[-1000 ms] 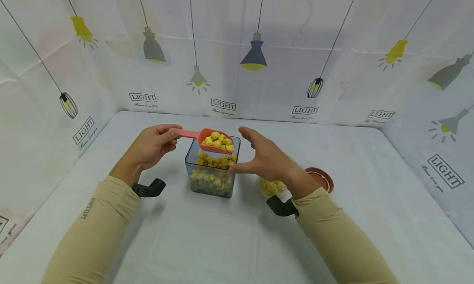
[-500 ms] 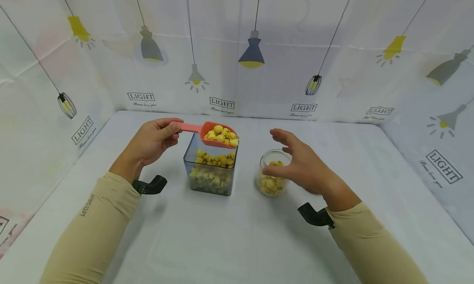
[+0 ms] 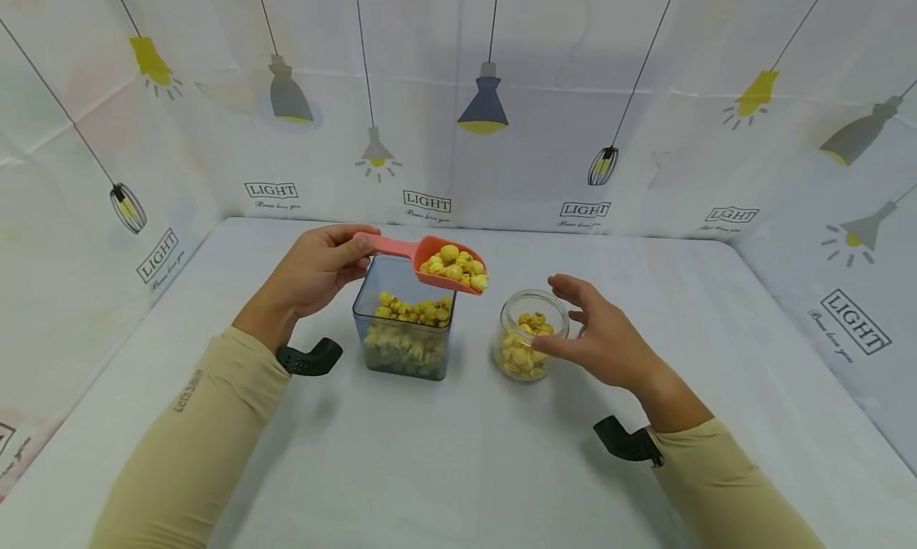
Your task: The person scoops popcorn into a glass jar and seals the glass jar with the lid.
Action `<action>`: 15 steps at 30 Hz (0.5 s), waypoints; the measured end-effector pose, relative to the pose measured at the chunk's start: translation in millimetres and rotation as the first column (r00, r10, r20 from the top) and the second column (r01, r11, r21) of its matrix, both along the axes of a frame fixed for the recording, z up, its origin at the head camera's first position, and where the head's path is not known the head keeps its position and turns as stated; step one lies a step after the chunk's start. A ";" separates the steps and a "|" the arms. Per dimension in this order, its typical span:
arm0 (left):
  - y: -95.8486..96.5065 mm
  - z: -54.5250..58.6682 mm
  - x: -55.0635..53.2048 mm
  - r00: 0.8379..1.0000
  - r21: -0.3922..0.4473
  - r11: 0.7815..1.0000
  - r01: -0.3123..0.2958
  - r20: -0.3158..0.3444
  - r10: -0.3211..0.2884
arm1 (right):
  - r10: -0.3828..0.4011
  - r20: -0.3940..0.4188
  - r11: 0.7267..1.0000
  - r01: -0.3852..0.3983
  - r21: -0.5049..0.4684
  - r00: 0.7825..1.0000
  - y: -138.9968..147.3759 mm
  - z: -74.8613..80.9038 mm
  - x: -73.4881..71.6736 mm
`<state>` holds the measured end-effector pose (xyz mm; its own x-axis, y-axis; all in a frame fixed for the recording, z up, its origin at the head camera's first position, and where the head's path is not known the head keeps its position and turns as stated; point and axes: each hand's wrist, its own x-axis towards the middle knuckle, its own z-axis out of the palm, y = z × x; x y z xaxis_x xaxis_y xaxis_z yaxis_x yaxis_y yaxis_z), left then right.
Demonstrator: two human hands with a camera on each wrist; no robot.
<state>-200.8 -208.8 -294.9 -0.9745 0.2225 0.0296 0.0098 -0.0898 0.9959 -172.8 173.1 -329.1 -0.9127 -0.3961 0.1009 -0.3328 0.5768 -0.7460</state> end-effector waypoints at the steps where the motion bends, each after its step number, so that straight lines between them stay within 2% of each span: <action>1: 2.2 0.8 -0.5 1.000 -0.004 1.000 0.007 0.000 -0.007 | -0.005 0.006 1.000 0.005 -0.002 1.000 0.0 -1.1 0.0; 10: 21.7 3.2 -5.5 0.999 -0.061 0.998 0.036 -0.009 -0.037 | -0.033 0.009 0.999 0.034 -0.041 0.999 1.4 -14.1 -2.1; 15: 30.0 3.5 -7.0 1.000 -0.090 0.996 0.020 0.005 -0.020 | -0.061 0.013 0.997 0.062 -0.046 0.998 1.4 -20.2 -4.4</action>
